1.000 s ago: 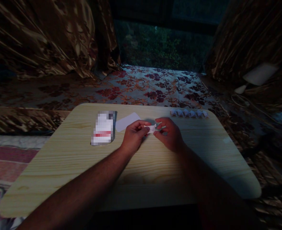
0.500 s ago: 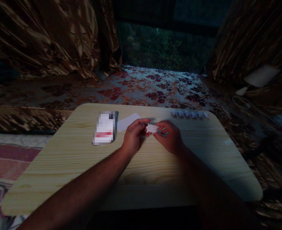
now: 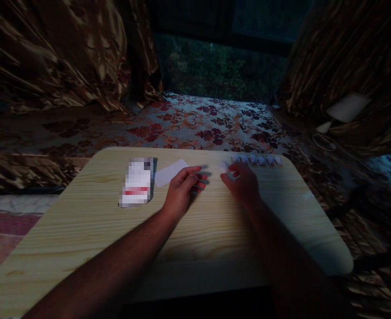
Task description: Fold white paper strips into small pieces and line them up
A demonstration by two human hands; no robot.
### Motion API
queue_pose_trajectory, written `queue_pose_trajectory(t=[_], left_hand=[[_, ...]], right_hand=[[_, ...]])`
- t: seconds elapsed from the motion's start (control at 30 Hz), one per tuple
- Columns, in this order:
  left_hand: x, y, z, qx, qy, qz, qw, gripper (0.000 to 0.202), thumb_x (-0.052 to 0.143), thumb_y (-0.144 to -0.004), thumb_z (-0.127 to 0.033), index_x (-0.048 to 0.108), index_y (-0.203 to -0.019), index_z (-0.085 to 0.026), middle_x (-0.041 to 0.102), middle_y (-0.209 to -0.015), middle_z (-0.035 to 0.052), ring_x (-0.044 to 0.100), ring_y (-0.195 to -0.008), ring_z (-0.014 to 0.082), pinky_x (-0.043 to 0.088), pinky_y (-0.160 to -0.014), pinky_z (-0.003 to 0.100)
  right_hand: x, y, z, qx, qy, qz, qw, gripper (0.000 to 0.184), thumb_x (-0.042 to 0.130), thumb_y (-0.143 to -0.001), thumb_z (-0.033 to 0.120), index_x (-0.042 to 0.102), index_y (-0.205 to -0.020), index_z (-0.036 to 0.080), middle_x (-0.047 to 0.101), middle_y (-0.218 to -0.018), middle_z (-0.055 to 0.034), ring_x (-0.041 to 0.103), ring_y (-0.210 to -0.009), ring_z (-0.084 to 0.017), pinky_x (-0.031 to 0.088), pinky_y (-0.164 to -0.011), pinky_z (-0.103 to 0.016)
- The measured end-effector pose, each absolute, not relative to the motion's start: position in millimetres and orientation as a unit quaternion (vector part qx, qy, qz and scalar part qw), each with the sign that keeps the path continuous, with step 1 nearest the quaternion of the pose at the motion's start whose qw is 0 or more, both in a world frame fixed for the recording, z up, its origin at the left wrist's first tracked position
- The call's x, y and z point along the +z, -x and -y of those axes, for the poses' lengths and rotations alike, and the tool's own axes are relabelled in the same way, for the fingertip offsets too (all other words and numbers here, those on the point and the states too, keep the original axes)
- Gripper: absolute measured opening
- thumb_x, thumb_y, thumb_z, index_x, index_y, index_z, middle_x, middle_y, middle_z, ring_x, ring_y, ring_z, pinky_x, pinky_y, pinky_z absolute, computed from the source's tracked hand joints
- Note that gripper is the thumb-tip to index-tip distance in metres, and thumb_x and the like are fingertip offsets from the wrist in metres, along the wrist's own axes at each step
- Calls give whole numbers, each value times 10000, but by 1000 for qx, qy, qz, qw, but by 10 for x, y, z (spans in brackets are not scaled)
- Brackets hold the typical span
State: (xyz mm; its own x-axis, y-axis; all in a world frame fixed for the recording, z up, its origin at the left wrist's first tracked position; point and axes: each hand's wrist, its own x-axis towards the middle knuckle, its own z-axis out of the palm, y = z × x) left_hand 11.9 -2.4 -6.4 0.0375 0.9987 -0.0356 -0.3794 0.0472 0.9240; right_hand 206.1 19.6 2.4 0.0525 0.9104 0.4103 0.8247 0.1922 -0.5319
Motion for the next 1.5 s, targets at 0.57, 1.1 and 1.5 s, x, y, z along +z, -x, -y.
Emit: queue_pose_trajectory(t=[0.57,1.1,1.5], left_hand=[[-98,-145,25,555,-444,-432,556,261,656,-807,-295,656,-1031,-160,697,-845,59,615,-651,132,472,-624,277],[-71,-182,54,526,-474,-475,522,235,688,-767,-293,694,-978,-189,709,-819,50,607,-630,141,464,-597,267],[-90,-170,86,350,-812,-428,189,319,713,-754,-298,735,-1072,-283,719,-1120,79,576,-1107,296,393,-1024,502]], right_hand=[[21,-2405,-372,35,801,574,165,377,553,-790,556,635,-878,199,685,-913,-97,653,-809,-248,480,-693,-348],[11,-2386,-367,20,795,585,160,436,549,-822,490,654,-1097,168,695,-1017,-140,663,-892,-280,511,-746,-374],[25,-2410,-338,35,789,594,152,466,546,-829,498,649,-1113,143,679,-1056,-169,654,-949,-286,505,-783,-375]])
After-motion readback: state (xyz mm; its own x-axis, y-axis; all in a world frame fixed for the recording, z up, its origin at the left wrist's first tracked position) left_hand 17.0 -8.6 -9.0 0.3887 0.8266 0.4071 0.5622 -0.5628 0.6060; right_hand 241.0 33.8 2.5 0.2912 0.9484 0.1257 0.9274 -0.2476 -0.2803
